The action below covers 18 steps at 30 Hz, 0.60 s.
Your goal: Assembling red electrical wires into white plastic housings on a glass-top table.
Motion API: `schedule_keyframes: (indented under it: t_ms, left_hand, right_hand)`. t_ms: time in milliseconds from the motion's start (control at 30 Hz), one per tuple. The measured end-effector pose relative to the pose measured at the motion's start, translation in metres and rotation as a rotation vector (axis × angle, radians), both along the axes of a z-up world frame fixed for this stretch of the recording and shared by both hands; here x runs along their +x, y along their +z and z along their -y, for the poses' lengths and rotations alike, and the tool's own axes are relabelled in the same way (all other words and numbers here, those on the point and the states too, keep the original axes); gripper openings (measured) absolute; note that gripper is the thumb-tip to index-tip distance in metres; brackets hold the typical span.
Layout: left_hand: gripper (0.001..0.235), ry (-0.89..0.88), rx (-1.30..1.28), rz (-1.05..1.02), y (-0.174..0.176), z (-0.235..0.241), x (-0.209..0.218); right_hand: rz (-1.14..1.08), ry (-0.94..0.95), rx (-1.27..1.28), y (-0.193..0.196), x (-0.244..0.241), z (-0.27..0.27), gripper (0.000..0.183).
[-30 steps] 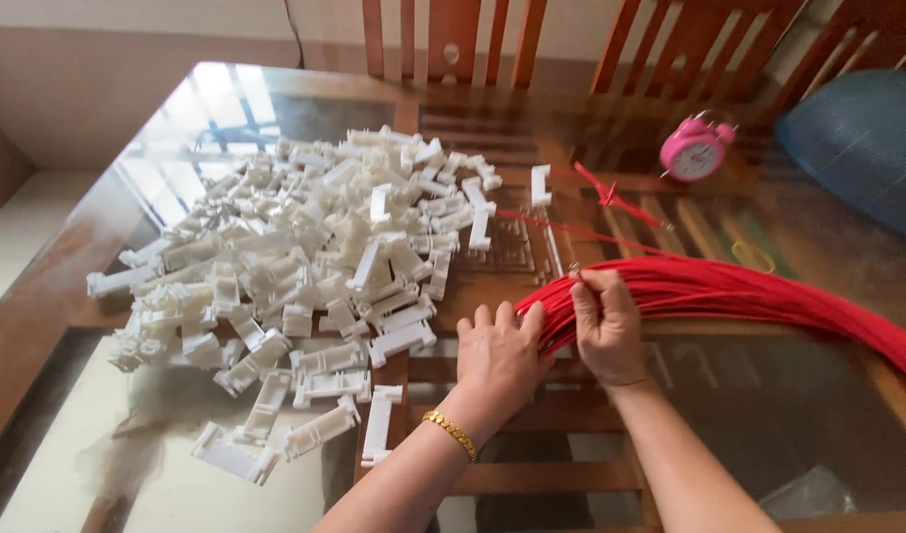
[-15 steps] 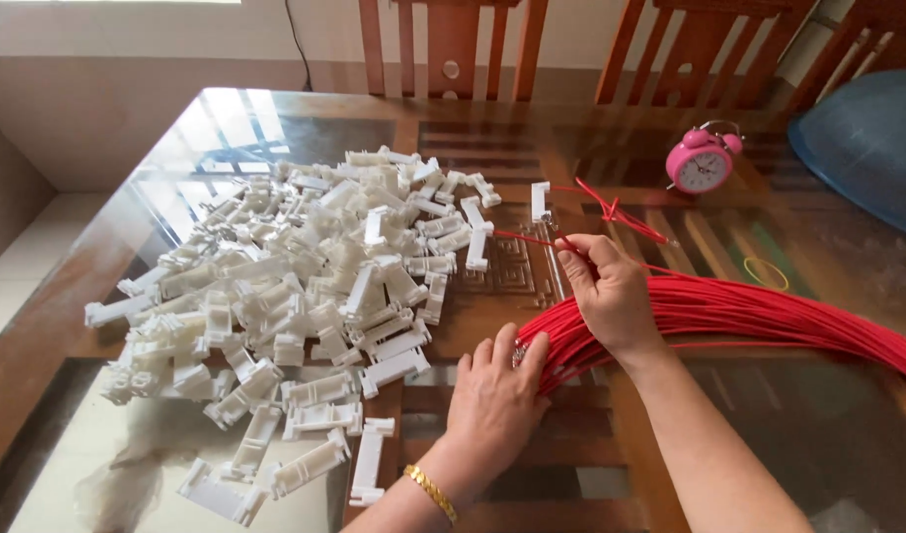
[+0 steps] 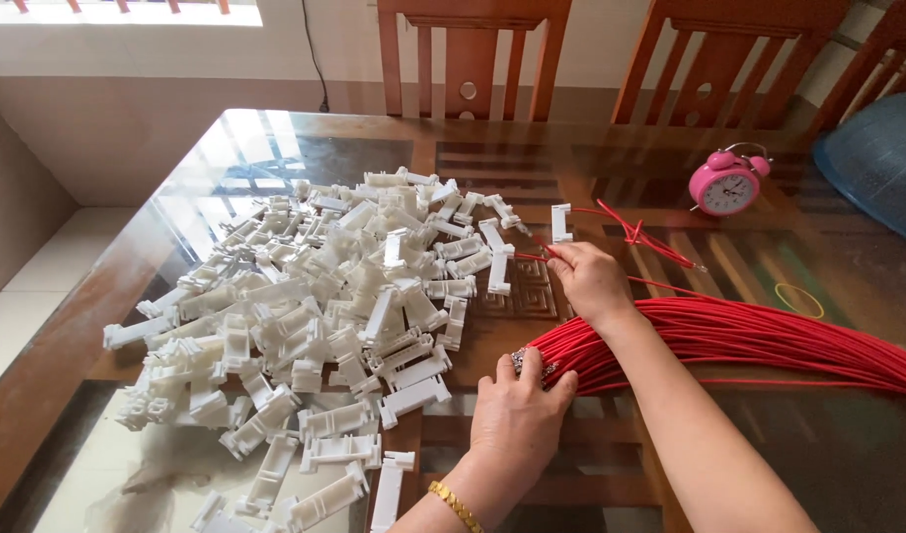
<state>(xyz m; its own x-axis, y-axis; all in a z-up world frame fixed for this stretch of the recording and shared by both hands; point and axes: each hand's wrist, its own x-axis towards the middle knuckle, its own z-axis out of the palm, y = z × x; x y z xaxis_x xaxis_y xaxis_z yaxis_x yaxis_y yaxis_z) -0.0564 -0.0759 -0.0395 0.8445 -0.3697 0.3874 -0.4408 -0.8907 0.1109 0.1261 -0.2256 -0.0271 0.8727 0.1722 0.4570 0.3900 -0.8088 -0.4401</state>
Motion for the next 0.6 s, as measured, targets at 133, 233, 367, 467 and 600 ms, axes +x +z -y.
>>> schedule_keyframes:
  t_ms: [133, 233, 367, 467, 600]
  left_hand:
    - [0.042, 0.0, 0.001, -0.088, 0.006, -0.003, 0.015]
    - [0.043, -0.009, 0.007, -0.098, 0.008, -0.006, 0.026]
    - [0.047, -0.019, 0.037, -0.116, 0.016, -0.011, 0.041]
    - [0.036, -0.018, 0.022, -0.022, 0.009, -0.014, 0.059]
    - [0.026, -0.028, -0.027, 0.1, 0.006, -0.019, 0.082]
  right_hand:
    - [-0.24, -0.091, -0.044, -0.016, 0.02, -0.008, 0.036]
    - [-0.3, -0.17, -0.148, 0.001, 0.005, -0.012, 0.02]
    - [-0.125, -0.148, -0.112, 0.007, 0.003, -0.006, 0.021]
    - [0.124, -0.145, -0.018, -0.005, 0.016, 0.011, 0.016]
    - [0.303, -0.066, 0.078, 0.01, -0.007, 0.027, 0.01]
